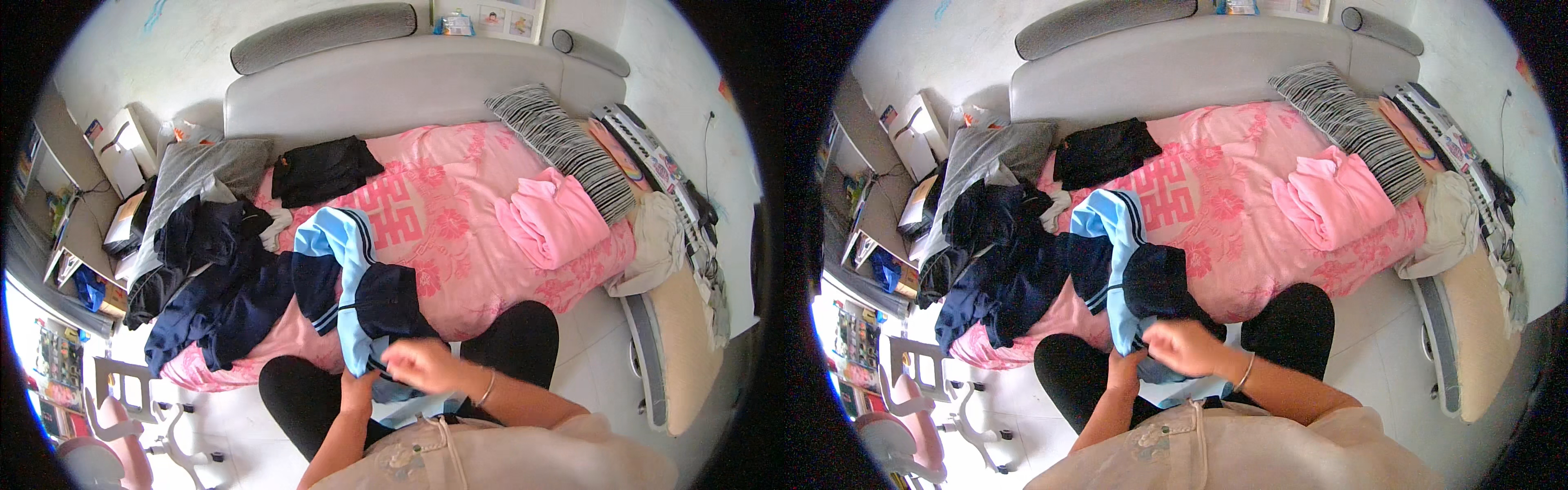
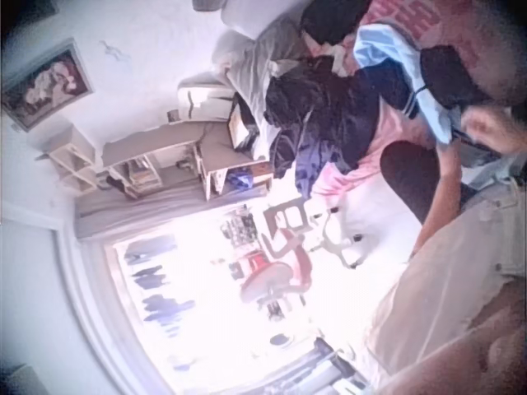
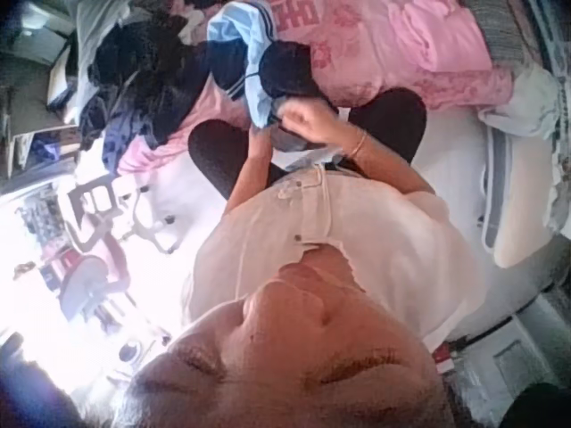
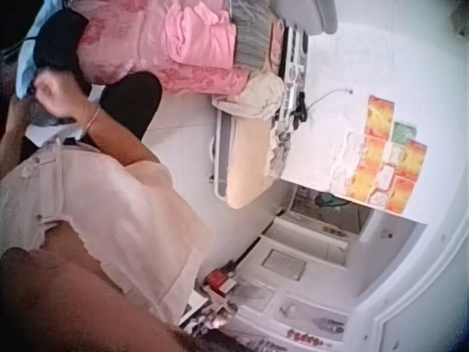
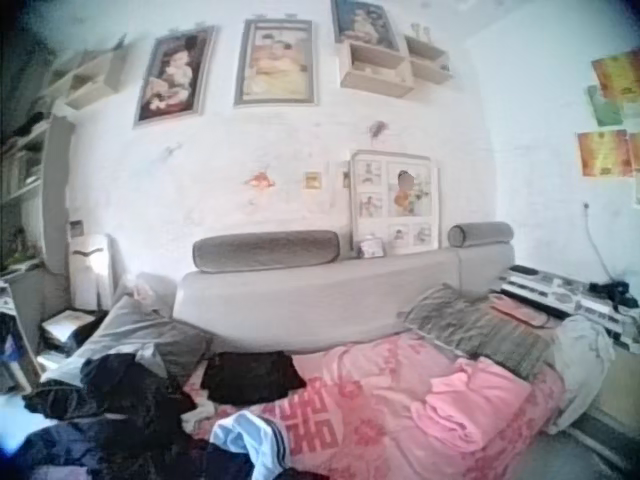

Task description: The person folds several pieces of clothing on a pink patterned sofa. They fold a black garment, then a black pair of shorts, followed by a blue and black jacket, and finally a pair of dark pants, placing each folded item on the sofa.

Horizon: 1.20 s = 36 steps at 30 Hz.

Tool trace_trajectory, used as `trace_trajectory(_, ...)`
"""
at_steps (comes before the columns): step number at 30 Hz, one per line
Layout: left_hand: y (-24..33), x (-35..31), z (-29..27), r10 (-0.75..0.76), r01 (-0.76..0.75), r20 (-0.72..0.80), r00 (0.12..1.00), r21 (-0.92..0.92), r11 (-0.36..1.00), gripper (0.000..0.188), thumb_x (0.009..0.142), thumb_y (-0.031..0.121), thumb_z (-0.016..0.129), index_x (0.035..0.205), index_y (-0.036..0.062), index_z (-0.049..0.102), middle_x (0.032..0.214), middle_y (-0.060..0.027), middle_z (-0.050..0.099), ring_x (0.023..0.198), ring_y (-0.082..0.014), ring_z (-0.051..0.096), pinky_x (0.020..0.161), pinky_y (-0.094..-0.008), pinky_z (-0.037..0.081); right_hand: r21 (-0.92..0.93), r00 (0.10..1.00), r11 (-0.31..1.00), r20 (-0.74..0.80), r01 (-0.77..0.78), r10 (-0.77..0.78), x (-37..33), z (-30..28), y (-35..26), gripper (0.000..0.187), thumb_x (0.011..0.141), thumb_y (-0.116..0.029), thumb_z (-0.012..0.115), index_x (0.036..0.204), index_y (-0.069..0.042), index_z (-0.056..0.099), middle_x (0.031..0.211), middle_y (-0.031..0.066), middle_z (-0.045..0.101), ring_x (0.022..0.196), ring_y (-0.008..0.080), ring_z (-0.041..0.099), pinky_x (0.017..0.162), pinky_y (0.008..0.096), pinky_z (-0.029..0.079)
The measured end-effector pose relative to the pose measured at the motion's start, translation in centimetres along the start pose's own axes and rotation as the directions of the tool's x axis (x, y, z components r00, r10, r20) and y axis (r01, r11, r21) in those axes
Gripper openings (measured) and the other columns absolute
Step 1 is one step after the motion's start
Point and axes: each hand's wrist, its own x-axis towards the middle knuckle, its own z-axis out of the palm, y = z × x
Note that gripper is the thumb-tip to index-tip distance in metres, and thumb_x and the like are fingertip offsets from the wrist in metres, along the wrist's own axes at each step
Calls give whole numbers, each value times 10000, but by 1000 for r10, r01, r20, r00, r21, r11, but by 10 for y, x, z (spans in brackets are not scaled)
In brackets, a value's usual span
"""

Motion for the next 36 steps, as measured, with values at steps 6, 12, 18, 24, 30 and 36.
trace_trajectory(6,-1,-1,-5,13,-6,-92,996,73,997,423,808,63,646,1208,-6,528,1065,-71,595,988,-193,537,887,-313,405,-125,882,984,-468,-124,51,119,-93,33,341,894,-321,611,1043,-14,606,913,93,660,818,182,640,729,304,510)
trace_trajectory(12,1,-9,0,87,-77,-89,992,103,992,410,825,71,633,1216,4,528,1060,-48,588,971,-169,514,884,-308,391,111,863,950,-398,-292,312,213,-87,71,659,770,-494,695,1107,66,609,1003,205,665,930,280,646,799,372,491)
trace_trajectory(18,20,-15,-16,355,-320,-62,933,310,895,266,819,-8,588,1085,6,591,916,-24,592,840,-104,508,752,-243,420,705,810,669,-237,-236,536,218,-93,39,347,861,-281,610,1083,-15,622,1029,127,663,875,242,629,803,376,494)
trace_trajectory(24,122,-28,-18,671,-588,-91,736,405,700,119,816,-34,593,927,0,617,817,18,570,776,-73,496,692,-220,416,866,857,486,-336,118,391,129,-171,-84,259,890,-307,599,855,-52,632,891,102,669,824,238,635,812,412,519)
trace_trajectory(30,198,-69,2,885,-747,-67,460,511,426,44,843,-21,579,876,-5,603,756,-19,570,723,-87,513,649,-226,417,655,729,369,-678,660,-99,23,-185,-185,162,898,-210,579,984,-73,593,911,80,665,844,234,637,855,392,492)
trace_trajectory(36,264,-131,-22,999,-781,-43,-3,624,24,51,835,-16,545,839,-19,596,752,-55,590,700,-123,537,656,-238,428,487,581,318,-686,814,-438,-50,-183,-220,289,967,-251,454,1046,-43,638,1010,104,675,939,224,645,877,386,486)
